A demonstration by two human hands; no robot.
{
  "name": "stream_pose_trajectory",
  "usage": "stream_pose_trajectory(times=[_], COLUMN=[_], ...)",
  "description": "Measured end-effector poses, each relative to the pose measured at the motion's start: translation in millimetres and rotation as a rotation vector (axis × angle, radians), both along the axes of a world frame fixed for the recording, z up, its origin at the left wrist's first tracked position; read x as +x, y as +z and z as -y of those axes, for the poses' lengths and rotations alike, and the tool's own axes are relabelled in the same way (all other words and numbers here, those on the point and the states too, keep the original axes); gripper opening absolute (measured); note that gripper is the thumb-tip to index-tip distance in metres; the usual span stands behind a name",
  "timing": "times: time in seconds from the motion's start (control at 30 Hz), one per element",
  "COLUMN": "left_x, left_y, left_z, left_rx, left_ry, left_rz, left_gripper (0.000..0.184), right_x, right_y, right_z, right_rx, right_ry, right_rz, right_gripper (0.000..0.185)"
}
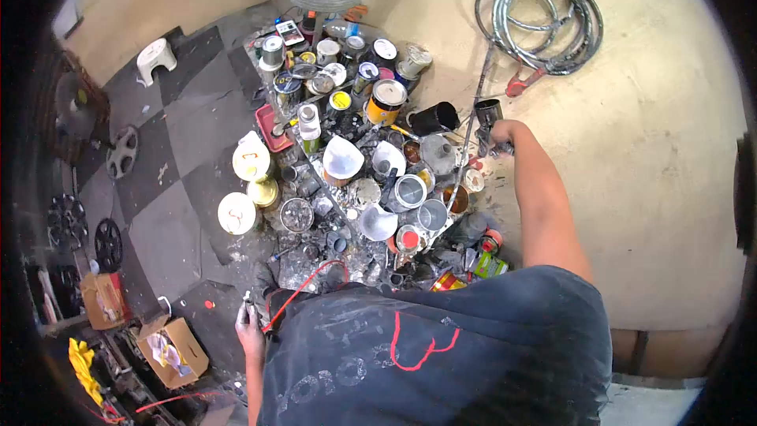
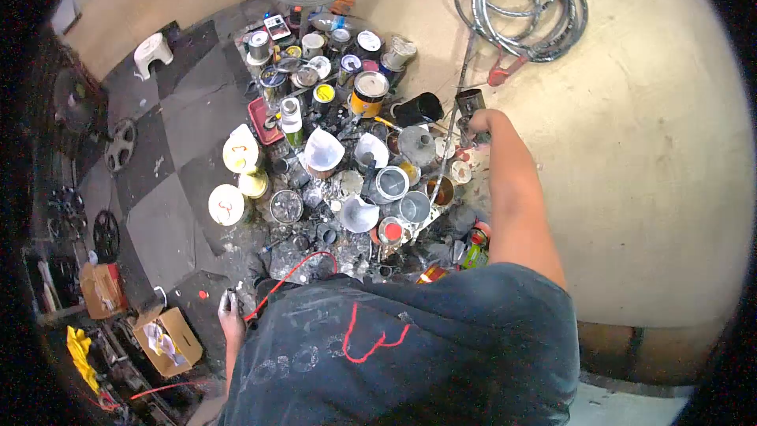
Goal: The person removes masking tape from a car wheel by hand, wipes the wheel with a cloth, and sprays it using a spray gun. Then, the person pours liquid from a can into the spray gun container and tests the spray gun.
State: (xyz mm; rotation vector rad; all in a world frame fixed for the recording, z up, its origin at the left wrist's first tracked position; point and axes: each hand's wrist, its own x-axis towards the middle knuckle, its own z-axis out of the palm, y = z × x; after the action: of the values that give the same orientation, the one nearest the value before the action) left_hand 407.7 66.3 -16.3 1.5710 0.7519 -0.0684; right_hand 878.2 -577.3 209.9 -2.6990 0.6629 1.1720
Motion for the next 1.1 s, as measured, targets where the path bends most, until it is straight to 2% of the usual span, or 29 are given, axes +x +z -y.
stream_pose_trajectory(times=[0.03,0.07,0.13,0.17,0.2,0.23,0.27,0.3,0.37,0.43,0.47,0.57,0.63,0.77,0.83,0.9,0.93,0.97,1.03,1.1], left_x=[1,2,9,12,9,16,23,31,47,67,75,111,134,172,190,193,190,187,181,164], left_y=[-2,-8,-2,1,-28,-24,-14,-1,16,23,17,45,40,102,85,105,135,162,147,167], left_z=[-3,-7,-12,-16,-24,-28,-28,-26,-23,-23,-24,-13,-17,-4,-9,-5,-3,-3,2,8], left_rx=[-0.003,0.024,0.005,-0.019,0.071,0.073,0.057,0.04,-0.001,-0.073,-0.113,-0.137,-0.179,-0.225,-0.254,-0.324,-0.302,-0.276,-0.2,-0.308], left_ry=[0.011,0.002,-0.045,-0.074,-0.057,-0.077,-0.099,-0.125,-0.154,-0.19,-0.234,-0.459,-0.594,-0.991,-1.23,-1.368,-1.429,-1.477,-1.543,-1.658], left_rz=[-0.018,-0.024,-0.025,-0.035,0.01,0.02,0.037,0.055,0.05,0.108,0.179,0.265,0.249,0.217,0.394,0.447,0.415,0.377,0.694,0.643], left_gripper=[0.037,0.037,0.037,0.037,0.035,0.035,0.034,0.033,0.03,0.026,0.023,0.025,0.031,0.033,0.034,0.034,0.034,0.034,0.033,0.03], right_x=[-5,-9,-52,-77,-98,-120,-144,-165,-205,-239,-258,-299,-324,-371,-392,-406,-412,-420,-414,-424], right_y=[-21,-64,-59,-58,-55,-54,-55,-52,-45,-56,-42,-32,-19,13,27,29,37,19,45,77], right_z=[28,78,74,71,66,61,54,42,21,18,-5,-42,-71,-148,-193,-233,-255,-258,-322,-363], right_rx=[0.004,0.087,0.282,0.283,0.299,0.312,0.179,0.171,-0.031,-0.033,0.013,-0.092,-0.16,-0.225,-0.235,-0.297,-0.213,-0.08,0.27,0.406], right_ry=[-0.017,-0.023,-0.164,-0.185,-0.215,-0.244,-0.12,-0.142,-0.108,-0.095,-0.091,-0.123,-0.153,-0.167,-0.236,-0.166,-0.48,-0.447,-0.701,-0.819], right_rz=[0.008,0.152,0.376,0.387,0.515,0.643,0.811,0.822,0.992,1.136,1.206,1.274,1.288,1.394,1.37,1.608,1.308,1.475,1.92,2.114], right_gripper=[0.023,0.018,0.017,0.017,0.025,0.032,0.051,0.051,0.061,0.061,0.059,0.049,0.046,0.042,0.038,0.036,0.037,0.042,0.039,0.037])
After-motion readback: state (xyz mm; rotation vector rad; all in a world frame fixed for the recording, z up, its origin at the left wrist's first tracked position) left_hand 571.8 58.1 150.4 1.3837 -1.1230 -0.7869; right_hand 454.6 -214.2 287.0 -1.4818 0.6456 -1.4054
